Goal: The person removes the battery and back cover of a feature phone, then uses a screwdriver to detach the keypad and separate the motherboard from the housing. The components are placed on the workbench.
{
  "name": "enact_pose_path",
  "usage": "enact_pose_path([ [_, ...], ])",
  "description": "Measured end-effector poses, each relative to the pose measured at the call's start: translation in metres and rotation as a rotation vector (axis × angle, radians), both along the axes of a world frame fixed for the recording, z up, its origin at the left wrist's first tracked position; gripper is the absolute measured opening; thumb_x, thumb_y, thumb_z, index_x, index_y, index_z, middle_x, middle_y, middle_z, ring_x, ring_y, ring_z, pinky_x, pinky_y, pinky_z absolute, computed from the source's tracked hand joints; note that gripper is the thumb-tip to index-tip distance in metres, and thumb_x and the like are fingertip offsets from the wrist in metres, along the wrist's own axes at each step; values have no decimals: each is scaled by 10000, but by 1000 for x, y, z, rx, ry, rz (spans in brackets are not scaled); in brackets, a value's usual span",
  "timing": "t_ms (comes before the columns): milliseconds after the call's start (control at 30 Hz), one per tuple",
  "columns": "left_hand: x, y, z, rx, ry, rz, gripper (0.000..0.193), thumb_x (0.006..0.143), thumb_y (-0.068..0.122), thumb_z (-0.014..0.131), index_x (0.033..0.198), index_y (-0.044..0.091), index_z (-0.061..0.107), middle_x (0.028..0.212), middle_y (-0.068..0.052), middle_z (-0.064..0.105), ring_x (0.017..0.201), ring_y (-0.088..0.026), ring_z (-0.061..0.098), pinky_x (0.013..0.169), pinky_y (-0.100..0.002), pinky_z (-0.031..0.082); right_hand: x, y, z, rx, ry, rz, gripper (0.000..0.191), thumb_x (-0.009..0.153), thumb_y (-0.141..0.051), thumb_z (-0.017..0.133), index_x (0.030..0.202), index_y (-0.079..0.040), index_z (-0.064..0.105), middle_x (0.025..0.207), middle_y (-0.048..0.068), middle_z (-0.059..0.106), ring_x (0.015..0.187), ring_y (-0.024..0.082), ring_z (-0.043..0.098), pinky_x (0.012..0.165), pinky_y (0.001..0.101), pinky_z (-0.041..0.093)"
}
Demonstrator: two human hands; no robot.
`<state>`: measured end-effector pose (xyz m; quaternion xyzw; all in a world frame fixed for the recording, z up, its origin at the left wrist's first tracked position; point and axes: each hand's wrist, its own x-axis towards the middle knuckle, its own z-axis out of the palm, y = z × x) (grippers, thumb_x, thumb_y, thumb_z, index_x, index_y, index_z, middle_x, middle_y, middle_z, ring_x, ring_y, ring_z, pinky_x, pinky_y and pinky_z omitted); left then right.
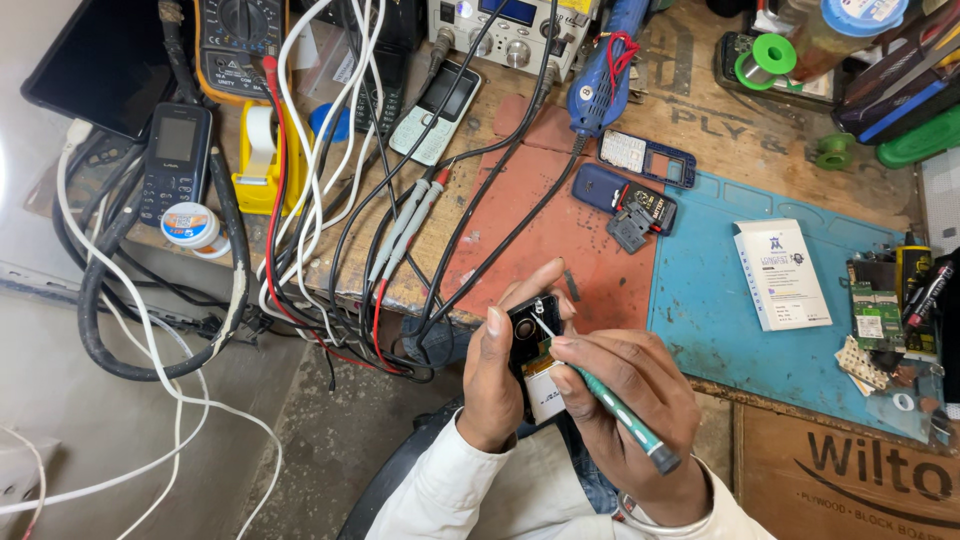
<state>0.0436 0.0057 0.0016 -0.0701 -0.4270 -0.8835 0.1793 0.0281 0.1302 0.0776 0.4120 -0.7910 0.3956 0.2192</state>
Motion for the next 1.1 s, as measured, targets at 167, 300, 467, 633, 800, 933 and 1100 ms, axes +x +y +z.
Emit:
enact_pose_path([
  [167, 0, 0, 0, 55, -1, -30, 801, 1107, 584, 320, 1526, -84, 467, 1152, -90, 569, 994, -166, 595, 909, -301, 507, 3, 2, -1, 9, -7, -7, 219, 949, -108, 737, 1135, -23, 657, 1036, 97, 730, 928, 267, 715, 832, 364, 569],
  [300, 2, -1, -2, 57, -4, -37, 798, 1126, 572, 342, 1555, -91, 460, 1160, -106, 572, 1006, -169, 594, 917, -301, 514, 2, 2, -6, -8, -24, 12, 196, 981, -119, 712, 1136, -13, 654, 1029, 101, 727, 914, 260, 717, 809, 357, 570],
  [467, 7, -7, -5, 135, -31, -288, 761, 1116, 543, 364, 1549, -77, 448, 1061, -130, 628, 780, -200, 639, 702, -313, 546, -5, 20, -7, -280, -682, 74, 225, 1042, -170, 610, 1075, 37, 692, 910, 112, 732, 742, 199, 717, 643, 310, 609],
  [633, 6, -6, -5, 190, -96, -406, 772, 1109, 540, 362, 1554, -86, 445, 1026, -132, 645, 749, -203, 649, 649, -317, 555, -17, 34, -11, -483, -980, 155, 295, 1036, -203, 605, 1038, 82, 678, 858, 159, 685, 705, 261, 713, 537, 405, 651],
  [800, 5, -2, -4, 292, -135, -439, 774, 1086, 531, 349, 1548, -84, 431, 1083, -123, 627, 840, -199, 663, 638, -343, 574, -18, 34, -17, -581, -1032, 161, 303, 1052, -203, 599, 1058, 92, 670, 849, 173, 652, 698, 287, 696, 508, 440, 637],
  [933, 3, -1, -5, 310, -76, -415, 751, 1112, 519, 352, 1562, -79, 420, 1091, -118, 615, 844, -197, 653, 659, -325, 568, -11, 28, -13, -503, -828, 123, 275, 1049, -204, 616, 1067, 65, 674, 884, 154, 689, 743, 243, 719, 555, 384, 649],
  [1100, 0, 0, -9, 211, -52, -341, 742, 1136, 510, 354, 1566, -90, 429, 1102, -99, 624, 840, -175, 627, 749, -289, 539, -5, 16, -1, 0, -62, -30, 142, 1014, -136, 675, 1067, -5, 664, 972, 97, 724, 847, 224, 708, 768, 355, 565],
])
